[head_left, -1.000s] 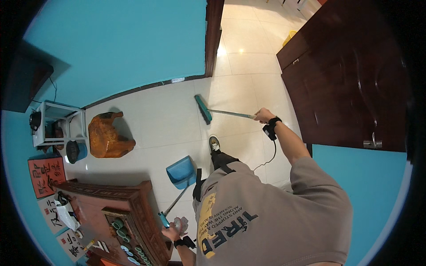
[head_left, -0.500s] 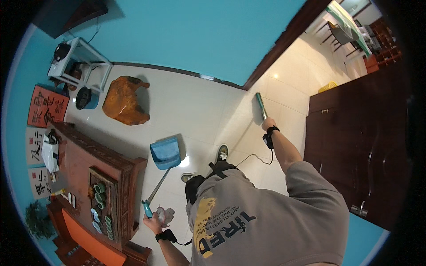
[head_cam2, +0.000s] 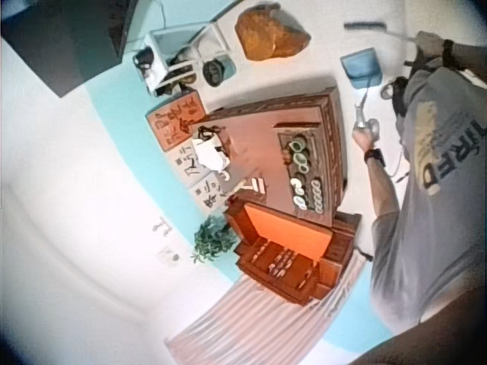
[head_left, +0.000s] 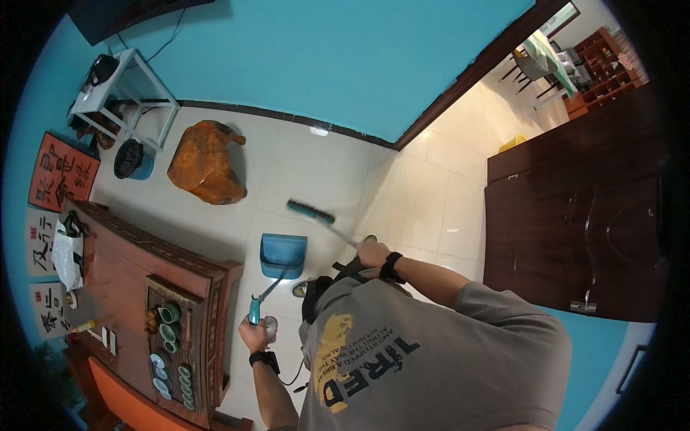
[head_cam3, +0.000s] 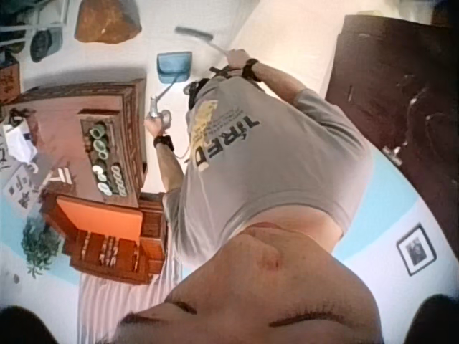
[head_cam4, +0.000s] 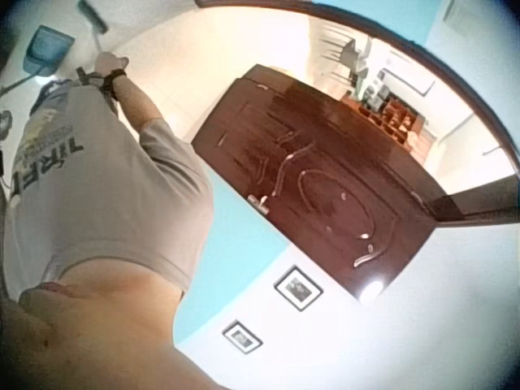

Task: The person sweeps the tiled floor using a broom and a dustpan, moving debris from the area near a bed and a wooden table toward the center of the room.

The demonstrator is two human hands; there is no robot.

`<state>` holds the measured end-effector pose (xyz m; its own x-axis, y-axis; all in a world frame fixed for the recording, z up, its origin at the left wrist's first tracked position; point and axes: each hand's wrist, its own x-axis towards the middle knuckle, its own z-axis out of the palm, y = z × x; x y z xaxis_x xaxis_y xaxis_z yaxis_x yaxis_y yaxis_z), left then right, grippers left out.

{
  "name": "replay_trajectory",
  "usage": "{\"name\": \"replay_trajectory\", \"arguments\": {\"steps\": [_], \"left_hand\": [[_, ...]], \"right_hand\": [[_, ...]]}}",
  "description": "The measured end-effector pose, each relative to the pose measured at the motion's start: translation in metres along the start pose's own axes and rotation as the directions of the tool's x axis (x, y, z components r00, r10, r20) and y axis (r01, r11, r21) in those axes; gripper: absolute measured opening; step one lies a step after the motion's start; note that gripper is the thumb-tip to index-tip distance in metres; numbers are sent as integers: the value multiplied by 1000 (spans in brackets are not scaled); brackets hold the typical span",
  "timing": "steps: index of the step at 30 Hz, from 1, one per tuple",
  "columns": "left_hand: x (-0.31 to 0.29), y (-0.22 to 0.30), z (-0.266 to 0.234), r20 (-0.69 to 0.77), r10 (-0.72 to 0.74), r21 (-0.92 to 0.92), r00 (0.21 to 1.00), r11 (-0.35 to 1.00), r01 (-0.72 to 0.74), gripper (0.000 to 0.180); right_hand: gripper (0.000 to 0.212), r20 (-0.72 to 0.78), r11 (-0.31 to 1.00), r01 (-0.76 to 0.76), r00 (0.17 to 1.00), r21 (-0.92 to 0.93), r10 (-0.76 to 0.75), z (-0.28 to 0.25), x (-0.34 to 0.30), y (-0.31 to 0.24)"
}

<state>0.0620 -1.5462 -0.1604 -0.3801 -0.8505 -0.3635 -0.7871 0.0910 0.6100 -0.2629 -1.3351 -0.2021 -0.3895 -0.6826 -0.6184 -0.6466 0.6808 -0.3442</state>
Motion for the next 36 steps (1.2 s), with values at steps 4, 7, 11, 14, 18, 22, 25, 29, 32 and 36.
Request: {"name": "replay_trajectory", "arguments": {"steps": [4,7,11,14,18,22,25,29,32,36], "left_hand": [[0,-27,-4,50,-37,-115,998,992,42,9],[-4,-50,5,96,-102,-94,990,989,111,11],[-11,-38,-3,36,-122,-100,992,987,125,12],[-9,-36,-7,67,-173,-125,983,976,180,11],[-4,-48,-1,29,-176,-44,984,983,178,10],[10,-16,-11,-78,-215,64,973,973,220,14],[8,-9,-12,-116,-321,77,940,941,330,15],[3,4,2,-172,-393,-98,903,919,381,12],[6,23,8,-156,-483,-306,862,853,423,10],[-6,32,21,-273,-450,-340,851,872,352,6]], "right_hand": [[20,130,995,97,987,-1,-96,-6,14,-24],[23,51,996,68,997,-58,-65,-18,29,0],[37,-33,949,-203,976,239,217,-56,34,86],[29,-98,852,-409,882,328,461,-83,38,115],[17,-89,674,-644,696,362,712,-124,59,147],[16,79,776,-589,783,-226,617,-125,86,221],[16,308,750,-99,871,-654,384,-94,137,289],[20,191,730,-625,708,-278,679,-71,209,343],[15,197,849,-517,826,-105,528,-95,240,325],[13,243,884,-129,934,-450,260,-159,266,213]]}}
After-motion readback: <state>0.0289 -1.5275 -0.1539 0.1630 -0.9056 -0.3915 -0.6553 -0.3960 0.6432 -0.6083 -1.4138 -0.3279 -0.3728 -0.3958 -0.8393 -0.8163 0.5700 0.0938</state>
